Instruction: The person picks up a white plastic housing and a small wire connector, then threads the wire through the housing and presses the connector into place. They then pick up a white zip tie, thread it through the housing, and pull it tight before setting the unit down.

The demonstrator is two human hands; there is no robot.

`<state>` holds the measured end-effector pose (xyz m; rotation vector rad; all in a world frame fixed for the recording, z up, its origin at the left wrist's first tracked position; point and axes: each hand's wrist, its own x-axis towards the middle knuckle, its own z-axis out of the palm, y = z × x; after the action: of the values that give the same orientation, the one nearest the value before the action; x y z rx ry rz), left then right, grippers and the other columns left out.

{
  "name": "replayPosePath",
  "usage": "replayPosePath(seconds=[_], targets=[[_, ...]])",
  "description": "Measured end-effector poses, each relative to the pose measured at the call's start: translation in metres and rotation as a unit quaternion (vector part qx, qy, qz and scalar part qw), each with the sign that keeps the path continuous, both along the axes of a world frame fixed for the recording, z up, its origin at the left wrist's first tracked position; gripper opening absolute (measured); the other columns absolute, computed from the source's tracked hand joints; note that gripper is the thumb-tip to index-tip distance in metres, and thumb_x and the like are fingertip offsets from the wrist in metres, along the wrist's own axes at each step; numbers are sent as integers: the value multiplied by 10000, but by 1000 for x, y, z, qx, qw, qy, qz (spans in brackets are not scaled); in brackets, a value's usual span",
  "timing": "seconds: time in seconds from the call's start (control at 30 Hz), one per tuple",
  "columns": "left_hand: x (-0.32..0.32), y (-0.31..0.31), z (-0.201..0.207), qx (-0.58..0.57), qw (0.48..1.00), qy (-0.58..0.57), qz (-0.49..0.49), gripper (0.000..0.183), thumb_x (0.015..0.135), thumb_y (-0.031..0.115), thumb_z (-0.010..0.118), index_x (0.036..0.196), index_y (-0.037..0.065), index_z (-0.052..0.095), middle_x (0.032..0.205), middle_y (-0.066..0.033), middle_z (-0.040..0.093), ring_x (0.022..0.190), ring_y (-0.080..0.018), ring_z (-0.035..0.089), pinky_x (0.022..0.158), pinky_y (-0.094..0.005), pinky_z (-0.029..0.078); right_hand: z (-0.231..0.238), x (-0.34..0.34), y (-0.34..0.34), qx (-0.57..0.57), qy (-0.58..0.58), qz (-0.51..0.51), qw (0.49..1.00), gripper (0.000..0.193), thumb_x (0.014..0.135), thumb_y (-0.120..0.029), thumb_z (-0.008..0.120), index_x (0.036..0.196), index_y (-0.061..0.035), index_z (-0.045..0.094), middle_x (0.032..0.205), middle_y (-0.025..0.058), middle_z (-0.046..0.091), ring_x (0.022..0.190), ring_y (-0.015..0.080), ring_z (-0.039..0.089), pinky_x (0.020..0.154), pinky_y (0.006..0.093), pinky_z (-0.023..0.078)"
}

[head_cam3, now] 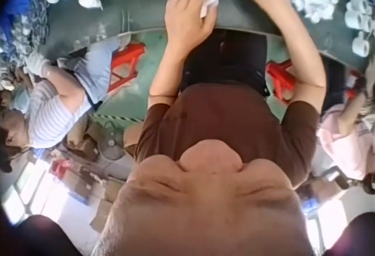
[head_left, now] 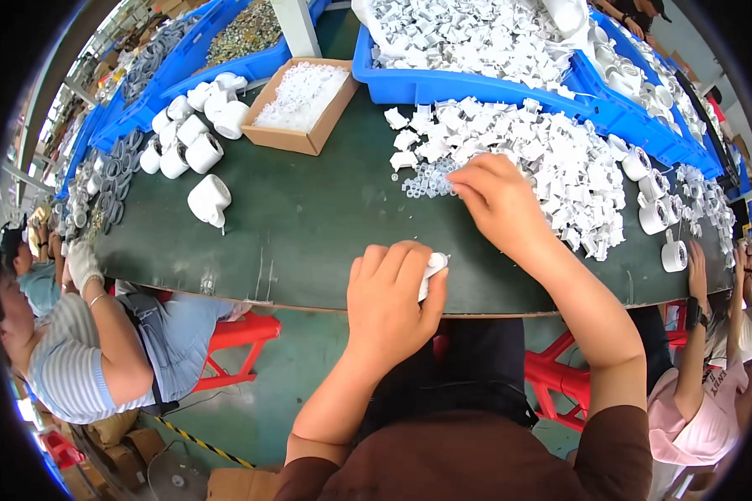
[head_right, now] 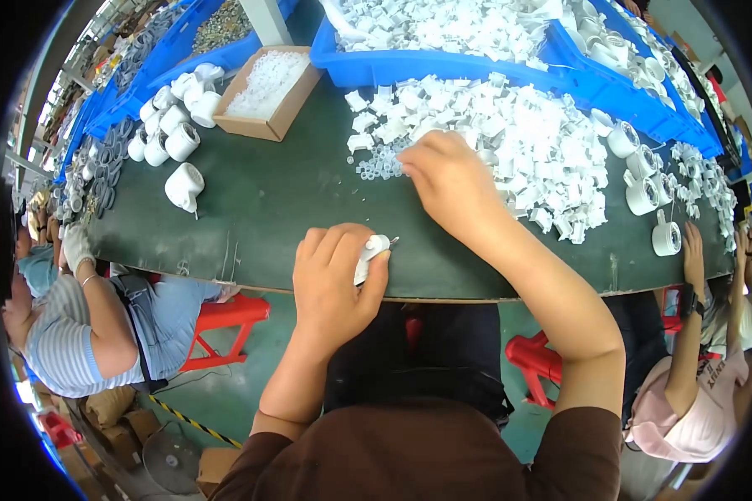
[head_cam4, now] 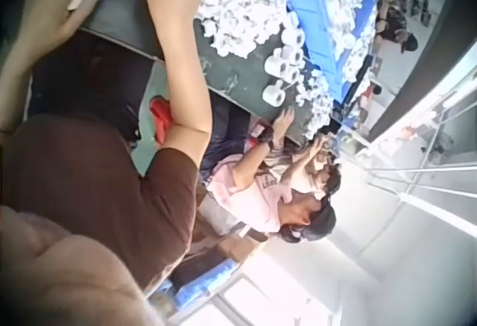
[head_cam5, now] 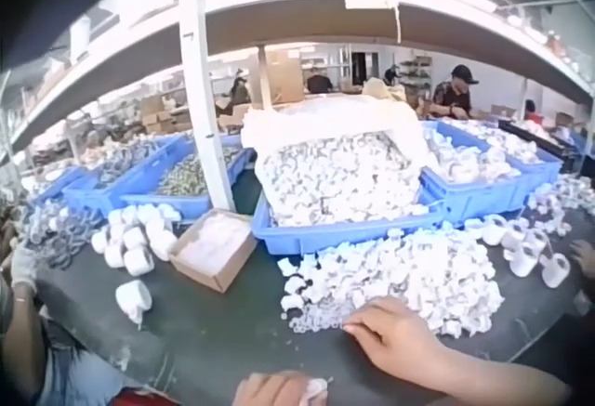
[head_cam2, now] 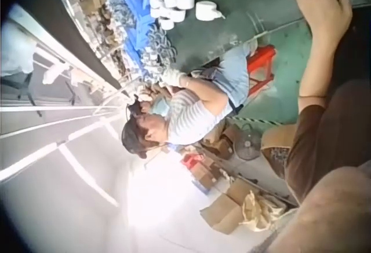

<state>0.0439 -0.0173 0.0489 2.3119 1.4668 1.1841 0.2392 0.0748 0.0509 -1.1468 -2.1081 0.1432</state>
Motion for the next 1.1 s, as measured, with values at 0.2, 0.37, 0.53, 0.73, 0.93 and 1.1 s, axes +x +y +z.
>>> replayPosePath(seconds=[0.2,0.37,0.53,0.73,0.93,1.1], targets=[[9,10,1,28,998,-6,-49,185,842,110,683,1000,42,614,998,-132,647,867,-342,576,757,-441,429,-43,3,25,94,-56,-3,994,59,749,-45,638,806,-39,625,888,152,614,919,359,608,802,449,523],[-7,-3,-3,7,999,-6,-35,220,860,87,646,1050,-12,593,1013,-175,632,895,-387,549,787,-465,421,-25,-17,7,108,-117,3,987,125,771,-75,602,884,-26,623,948,114,569,935,296,569,828,397,488],[2,-1,-7,6,998,-12,-61,197,853,50,627,1034,-14,583,1006,-177,623,884,-380,528,797,-451,424,-19,4,12,123,-129,49,983,129,778,-65,611,894,-9,607,958,128,575,935,302,567,838,397,483],[6,-2,2,-9,999,-8,-43,180,842,13,611,1016,-15,579,992,-174,613,878,-376,524,792,-441,427,-11,2,11,1,-77,30,997,145,886,-77,581,1009,-1,585,948,152,602,918,339,602,819,418,507],[-7,9,2,-5,996,65,-62,188,811,60,652,983,11,593,981,-156,621,881,-382,542,789,-464,423,-8,15,-28,-170,150,57,972,170,962,-93,625,1119,-41,666,1063,101,705,978,269,698,834,370,548],[2,11,11,-40,989,105,-92,200,780,124,708,941,60,607,946,-95,636,833,-329,549,728,-439,412,18,26,-62,-408,268,87,869,156,969,-87,672,1110,-68,737,1089,29,685,993,121,636,853,260,495]])
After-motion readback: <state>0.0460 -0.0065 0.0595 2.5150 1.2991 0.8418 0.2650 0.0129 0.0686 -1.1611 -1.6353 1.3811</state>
